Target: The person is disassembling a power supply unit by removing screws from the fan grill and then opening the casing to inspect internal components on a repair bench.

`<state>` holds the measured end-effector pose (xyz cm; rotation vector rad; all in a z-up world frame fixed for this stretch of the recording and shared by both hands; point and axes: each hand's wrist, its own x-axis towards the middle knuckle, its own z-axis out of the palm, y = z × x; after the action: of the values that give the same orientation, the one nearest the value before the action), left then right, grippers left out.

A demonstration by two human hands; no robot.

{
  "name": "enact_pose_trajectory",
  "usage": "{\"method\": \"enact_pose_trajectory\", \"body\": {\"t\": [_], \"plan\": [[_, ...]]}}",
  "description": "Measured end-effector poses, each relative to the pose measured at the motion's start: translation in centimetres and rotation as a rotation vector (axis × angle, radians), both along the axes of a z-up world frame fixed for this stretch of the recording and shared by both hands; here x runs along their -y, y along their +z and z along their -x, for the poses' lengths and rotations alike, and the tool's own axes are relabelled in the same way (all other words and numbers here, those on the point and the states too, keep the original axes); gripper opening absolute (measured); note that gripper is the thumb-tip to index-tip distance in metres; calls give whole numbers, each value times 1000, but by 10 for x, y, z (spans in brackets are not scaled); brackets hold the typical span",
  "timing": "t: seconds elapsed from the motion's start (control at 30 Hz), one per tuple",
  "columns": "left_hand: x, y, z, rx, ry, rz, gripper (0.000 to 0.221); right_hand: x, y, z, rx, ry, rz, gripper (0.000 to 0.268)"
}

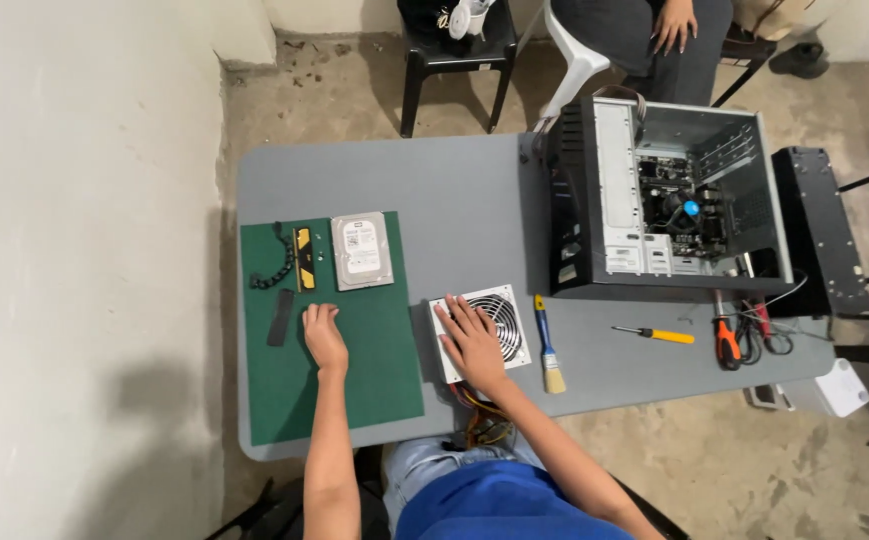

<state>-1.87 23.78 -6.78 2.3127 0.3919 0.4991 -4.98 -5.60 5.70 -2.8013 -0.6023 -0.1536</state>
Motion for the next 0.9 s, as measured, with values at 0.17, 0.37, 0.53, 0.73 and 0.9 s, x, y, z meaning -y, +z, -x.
{"method": "enact_pose_trajectory", "body": {"t": [0.17,0.37,0.53,0.73,0.9], "plan": [[49,-4,33,2,12,39,12,8,4,-7,-41,48,-59,52],[76,-9,54,-72,47,-110,12,23,-8,-8,-145,83,-215,52],[100,-16,49,11,165,224,9,17,2,-22,-203,74,-382,45],[129,17,60,-55,30,1217,18,-14,-27,-39,-314,265,-619,21],[117,39,71,-99,-37,1458,30,-24,7,-29,-528,227,-974,6]]}}
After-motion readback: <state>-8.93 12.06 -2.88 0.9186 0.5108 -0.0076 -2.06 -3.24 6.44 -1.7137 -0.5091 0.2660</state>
